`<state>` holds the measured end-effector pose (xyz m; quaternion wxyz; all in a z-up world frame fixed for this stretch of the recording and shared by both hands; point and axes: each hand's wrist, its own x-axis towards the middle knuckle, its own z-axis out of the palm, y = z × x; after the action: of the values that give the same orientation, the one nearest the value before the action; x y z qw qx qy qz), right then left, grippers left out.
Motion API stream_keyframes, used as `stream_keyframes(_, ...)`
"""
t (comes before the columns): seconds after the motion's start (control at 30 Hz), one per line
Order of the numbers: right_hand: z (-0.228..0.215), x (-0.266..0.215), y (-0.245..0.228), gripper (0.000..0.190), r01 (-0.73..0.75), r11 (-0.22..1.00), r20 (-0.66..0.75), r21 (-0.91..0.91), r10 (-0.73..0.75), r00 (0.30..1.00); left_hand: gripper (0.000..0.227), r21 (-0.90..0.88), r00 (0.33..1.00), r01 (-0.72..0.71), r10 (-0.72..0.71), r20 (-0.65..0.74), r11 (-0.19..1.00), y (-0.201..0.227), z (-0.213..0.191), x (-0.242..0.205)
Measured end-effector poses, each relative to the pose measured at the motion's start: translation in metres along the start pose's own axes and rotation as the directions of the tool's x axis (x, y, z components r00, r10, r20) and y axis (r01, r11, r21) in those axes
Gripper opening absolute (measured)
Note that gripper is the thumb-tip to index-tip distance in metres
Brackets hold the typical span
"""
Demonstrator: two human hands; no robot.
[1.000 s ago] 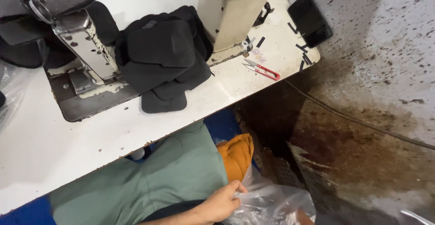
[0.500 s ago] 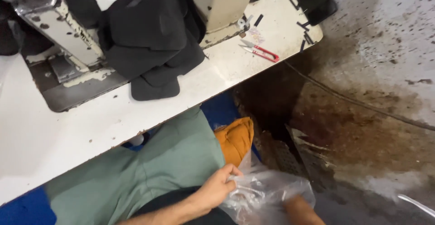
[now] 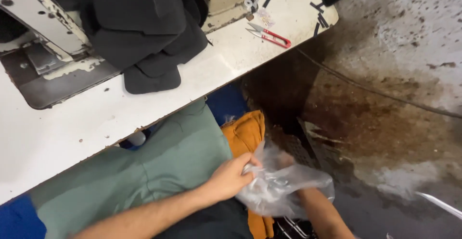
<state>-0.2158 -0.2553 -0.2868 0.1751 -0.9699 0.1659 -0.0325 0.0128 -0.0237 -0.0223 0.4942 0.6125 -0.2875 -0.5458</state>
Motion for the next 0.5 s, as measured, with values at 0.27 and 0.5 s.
stream_keyframes(0.27,0.03,-0.01,0.051,0.04,-0.001,0.996,-0.03,-0.086,-0.001,1.0,0.028,0.372,0.999,-0.051,0.049,0.013,0.927,-0.128,0.029,0.188)
stream_keyframes(0.5,0.019,0.026,0.079,0.04,0.048,0.987,-0.037,-0.156,-0.054,0.998,0.019,0.42,0.993,0.121,-0.105,-0.062,0.899,-0.147,0.026,0.225)
